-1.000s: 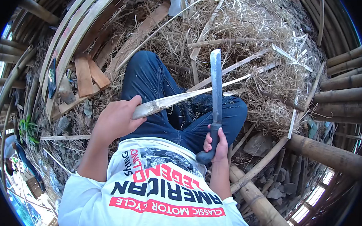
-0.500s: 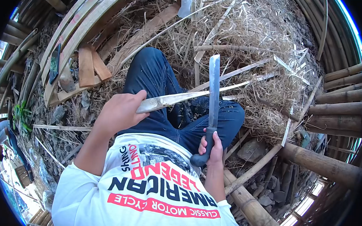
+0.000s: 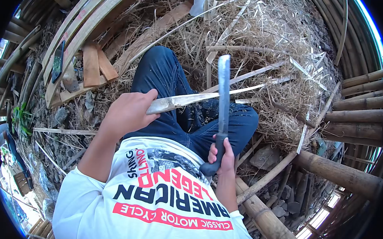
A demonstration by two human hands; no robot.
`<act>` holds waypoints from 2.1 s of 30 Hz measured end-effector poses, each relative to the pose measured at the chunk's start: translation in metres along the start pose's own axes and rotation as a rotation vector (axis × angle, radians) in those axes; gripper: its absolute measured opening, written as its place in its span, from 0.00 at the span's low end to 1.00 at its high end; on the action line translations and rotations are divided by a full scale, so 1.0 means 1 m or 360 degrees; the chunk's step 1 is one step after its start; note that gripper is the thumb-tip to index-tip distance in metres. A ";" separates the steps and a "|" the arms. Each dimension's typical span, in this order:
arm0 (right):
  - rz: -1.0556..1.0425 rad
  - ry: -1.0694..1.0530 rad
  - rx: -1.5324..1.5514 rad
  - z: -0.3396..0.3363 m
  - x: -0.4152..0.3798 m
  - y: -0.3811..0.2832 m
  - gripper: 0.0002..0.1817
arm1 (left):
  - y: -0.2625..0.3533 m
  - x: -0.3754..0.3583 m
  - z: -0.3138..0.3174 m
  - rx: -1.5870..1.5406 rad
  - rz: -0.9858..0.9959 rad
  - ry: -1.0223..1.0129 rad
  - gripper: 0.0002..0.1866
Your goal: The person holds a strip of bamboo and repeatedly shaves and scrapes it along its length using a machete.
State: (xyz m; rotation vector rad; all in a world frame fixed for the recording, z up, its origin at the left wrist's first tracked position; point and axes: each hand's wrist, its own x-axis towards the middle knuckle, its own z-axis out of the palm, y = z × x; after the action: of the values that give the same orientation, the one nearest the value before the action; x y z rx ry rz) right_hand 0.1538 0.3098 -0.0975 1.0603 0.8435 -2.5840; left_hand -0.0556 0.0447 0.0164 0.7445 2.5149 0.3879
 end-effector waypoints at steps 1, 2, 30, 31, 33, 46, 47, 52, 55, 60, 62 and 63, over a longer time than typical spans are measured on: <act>-0.0009 0.0002 -0.0002 -0.002 0.000 -0.003 0.25 | -0.001 0.001 0.001 -0.0021 0.0010 -0.0006 0.20; -0.0023 0.0000 0.0009 -0.007 0.001 -0.006 0.24 | 0.000 0.002 0.001 -0.0026 0.0016 -0.0008 0.20; -0.0032 -0.0041 -0.0164 0.001 -0.006 0.007 0.25 | -0.007 0.005 0.000 -0.0094 -0.0008 0.0042 0.21; -0.0019 -0.0051 -0.0194 0.004 -0.007 0.007 0.26 | -0.008 0.006 -0.001 -0.0090 -0.0004 0.0050 0.21; -0.0031 -0.0044 -0.0225 0.001 -0.010 -0.002 0.25 | -0.010 0.006 0.000 -0.0160 0.0033 0.0053 0.20; 0.0040 -0.0121 -0.0160 0.009 -0.009 0.002 0.25 | -0.010 0.009 -0.007 -0.0119 -0.0012 0.0003 0.20; 0.0077 -0.0184 -0.0223 0.012 -0.012 0.000 0.25 | -0.012 0.009 -0.005 -0.0114 -0.0006 0.0030 0.20; 0.0009 -0.0061 -0.0124 0.008 -0.004 0.001 0.26 | -0.010 0.008 -0.005 -0.0120 -0.0079 -0.0016 0.21; 0.0050 -0.0218 -0.0351 0.018 -0.015 -0.002 0.25 | -0.015 0.012 -0.005 -0.0150 0.0024 0.0025 0.20; -0.0021 -0.0041 -0.0179 0.014 -0.001 -0.001 0.25 | -0.012 0.012 -0.005 -0.0165 -0.0027 0.0034 0.20; -0.0002 -0.0131 -0.0248 0.022 -0.011 -0.002 0.25 | -0.013 0.010 -0.010 -0.0182 -0.0029 0.0021 0.20; 0.0010 -0.0197 -0.0325 0.024 -0.015 -0.003 0.25 | -0.013 0.011 -0.011 -0.0219 -0.0016 0.0000 0.19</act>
State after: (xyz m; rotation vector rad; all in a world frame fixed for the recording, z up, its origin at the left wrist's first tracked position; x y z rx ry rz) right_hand 0.1496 0.2981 -0.0726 0.8350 1.0433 -2.4647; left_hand -0.0747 0.0393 0.0165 0.6782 2.4619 0.5512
